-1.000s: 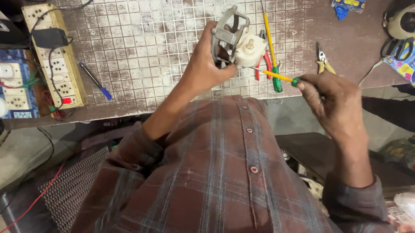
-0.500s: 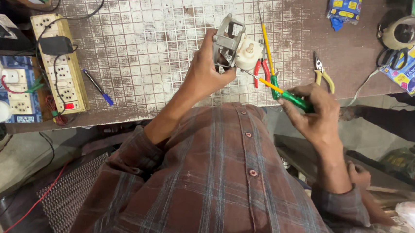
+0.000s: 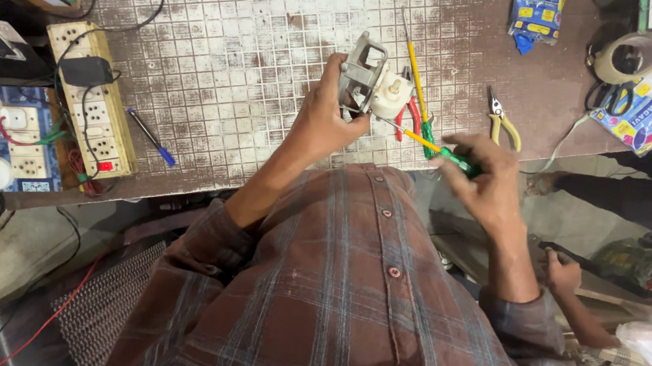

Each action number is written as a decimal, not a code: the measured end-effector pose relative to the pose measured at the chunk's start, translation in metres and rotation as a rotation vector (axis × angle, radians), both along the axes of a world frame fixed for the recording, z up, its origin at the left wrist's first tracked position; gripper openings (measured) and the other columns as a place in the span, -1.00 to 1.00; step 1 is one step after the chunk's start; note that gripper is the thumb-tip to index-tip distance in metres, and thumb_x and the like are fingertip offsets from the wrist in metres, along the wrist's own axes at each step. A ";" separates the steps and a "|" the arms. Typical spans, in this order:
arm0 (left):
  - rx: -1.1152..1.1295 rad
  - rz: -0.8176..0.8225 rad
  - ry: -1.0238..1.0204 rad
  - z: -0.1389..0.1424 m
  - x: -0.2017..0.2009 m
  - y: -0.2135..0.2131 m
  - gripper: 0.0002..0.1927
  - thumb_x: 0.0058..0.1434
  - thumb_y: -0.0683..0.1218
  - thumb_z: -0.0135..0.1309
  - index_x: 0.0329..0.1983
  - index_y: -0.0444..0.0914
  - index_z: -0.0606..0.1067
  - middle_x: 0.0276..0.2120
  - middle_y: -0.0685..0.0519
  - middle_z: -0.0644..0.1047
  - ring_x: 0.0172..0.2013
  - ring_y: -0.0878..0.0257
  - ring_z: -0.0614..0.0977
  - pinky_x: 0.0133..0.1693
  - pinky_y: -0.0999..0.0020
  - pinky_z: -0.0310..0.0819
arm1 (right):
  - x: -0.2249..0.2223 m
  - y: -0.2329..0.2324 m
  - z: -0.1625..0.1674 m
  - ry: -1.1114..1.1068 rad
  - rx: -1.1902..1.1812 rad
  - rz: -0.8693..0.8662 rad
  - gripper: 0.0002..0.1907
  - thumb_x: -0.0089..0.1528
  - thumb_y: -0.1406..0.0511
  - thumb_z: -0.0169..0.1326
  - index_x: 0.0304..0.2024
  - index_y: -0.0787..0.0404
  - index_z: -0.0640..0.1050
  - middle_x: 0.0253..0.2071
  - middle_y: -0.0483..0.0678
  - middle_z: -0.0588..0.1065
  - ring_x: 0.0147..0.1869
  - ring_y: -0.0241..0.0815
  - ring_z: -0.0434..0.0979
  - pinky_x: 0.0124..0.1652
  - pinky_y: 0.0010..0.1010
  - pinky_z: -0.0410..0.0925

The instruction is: The person repairs a small appliance gearbox at a workbench. They hold the metal housing with a white plastic gear assembly, unscrew and reposition parts using a screwdriver, pick up pliers, and manipulate the housing and gears by hand while a second person works nearby on the same bench.

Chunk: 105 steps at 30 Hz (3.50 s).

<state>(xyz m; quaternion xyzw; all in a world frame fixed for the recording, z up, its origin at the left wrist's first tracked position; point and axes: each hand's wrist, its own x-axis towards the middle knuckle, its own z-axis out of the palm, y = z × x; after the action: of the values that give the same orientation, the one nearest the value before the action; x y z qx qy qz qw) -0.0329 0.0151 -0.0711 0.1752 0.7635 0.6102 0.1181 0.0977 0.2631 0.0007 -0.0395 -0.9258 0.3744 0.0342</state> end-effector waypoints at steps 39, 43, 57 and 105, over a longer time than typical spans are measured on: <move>-0.089 -0.050 0.000 -0.030 -0.018 0.005 -0.04 0.00 -0.28 0.38 0.43 -0.45 0.12 0.11 -0.17 0.46 0.02 0.14 0.54 0.00 0.29 0.50 | 0.028 -0.002 -0.023 0.138 -0.141 0.005 -0.72 0.30 0.21 0.22 -0.02 0.22 0.55 -0.13 0.03 0.54 -0.07 0.04 0.59 -0.10 -0.19 0.44; -0.029 -0.091 -0.097 -0.031 -0.008 0.002 -0.16 0.07 -0.30 0.30 0.39 -0.46 0.17 0.12 -0.15 0.47 -0.01 0.21 0.58 -0.03 0.33 0.55 | 0.041 -0.008 -0.022 0.003 -0.190 -0.066 -0.75 0.42 0.15 0.24 -0.01 0.16 0.60 -0.08 -0.02 0.61 -0.02 0.01 0.65 -0.06 -0.21 0.47; 0.105 -0.102 -0.204 -0.018 -0.005 0.016 -0.28 0.00 -0.25 0.26 0.23 -0.37 0.24 -0.12 0.01 0.56 -0.20 0.30 0.61 -0.19 0.41 0.53 | 0.036 -0.021 -0.026 -0.012 -0.248 -0.185 -0.63 0.14 0.18 0.28 -0.08 0.28 0.63 -0.35 0.07 0.63 -0.33 -0.07 0.64 -0.30 -0.26 0.46; 0.344 -0.181 -0.302 -0.016 -0.017 0.017 -0.37 -0.01 -0.23 0.29 0.14 -0.45 0.35 -0.09 -0.08 0.59 -0.13 0.20 0.63 -0.05 0.34 0.53 | 0.040 0.074 0.096 0.161 -0.183 -0.566 -0.61 0.09 0.15 0.38 -0.14 0.25 0.68 -0.35 -0.07 0.61 -0.29 -0.31 0.53 -0.27 -0.33 0.42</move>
<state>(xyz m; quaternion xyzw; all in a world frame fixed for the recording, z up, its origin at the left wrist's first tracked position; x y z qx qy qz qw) -0.0497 0.0317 -0.0873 0.1672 0.6033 0.7374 0.2536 0.1372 0.3372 0.0965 -0.2687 -0.8347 0.4339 0.2067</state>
